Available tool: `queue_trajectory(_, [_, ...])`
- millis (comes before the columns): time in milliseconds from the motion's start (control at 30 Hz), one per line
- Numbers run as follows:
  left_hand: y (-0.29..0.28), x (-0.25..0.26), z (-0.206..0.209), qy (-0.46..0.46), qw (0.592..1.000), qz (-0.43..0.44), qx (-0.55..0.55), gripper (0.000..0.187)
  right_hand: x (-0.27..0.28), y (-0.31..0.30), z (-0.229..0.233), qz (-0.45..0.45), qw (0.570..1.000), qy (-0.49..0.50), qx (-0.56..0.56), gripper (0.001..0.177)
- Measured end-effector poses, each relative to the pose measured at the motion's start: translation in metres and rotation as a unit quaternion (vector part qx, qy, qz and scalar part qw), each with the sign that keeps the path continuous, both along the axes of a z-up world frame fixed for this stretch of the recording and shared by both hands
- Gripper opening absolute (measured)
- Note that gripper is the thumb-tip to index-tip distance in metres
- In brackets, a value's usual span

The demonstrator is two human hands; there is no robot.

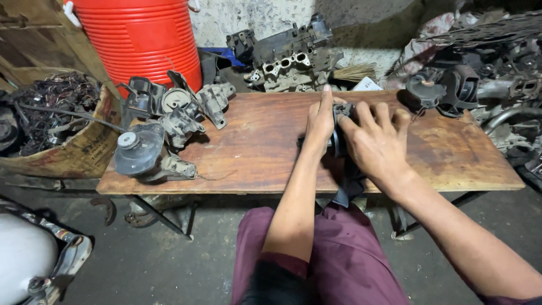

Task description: The person wipes a motor mount with a cloth, turning it over to clean different sides, while sitting at a wooden workbench.

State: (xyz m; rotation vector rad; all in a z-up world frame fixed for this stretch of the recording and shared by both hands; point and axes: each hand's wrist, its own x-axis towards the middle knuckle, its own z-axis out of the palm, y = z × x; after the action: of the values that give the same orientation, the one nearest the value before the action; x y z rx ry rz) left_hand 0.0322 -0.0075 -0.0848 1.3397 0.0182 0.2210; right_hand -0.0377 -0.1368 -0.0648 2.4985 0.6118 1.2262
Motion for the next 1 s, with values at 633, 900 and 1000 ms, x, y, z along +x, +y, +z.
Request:
queue_trajectory(633, [0.002, -0.004, 0.004, 0.006, 1.0, 0.01, 0.003, 0.063, -0.036, -0.009, -0.02, -0.055, 0.981, 0.15, 0.106, 0.049])
queue_trajectory(900, [-0.003, -0.016, 0.018, -0.001, 0.999, 0.017, -0.047, 0.063, -0.035, -0.008, 0.011, 0.212, 0.87, 0.087, 0.437, 0.024])
queue_trajectory(1000, [-0.004, 0.012, -0.001, 0.022, 0.998, 0.021, -0.053, 0.062, -0.02, 0.004, 0.007, 0.198, 0.928, 0.071, 0.307, 0.032])
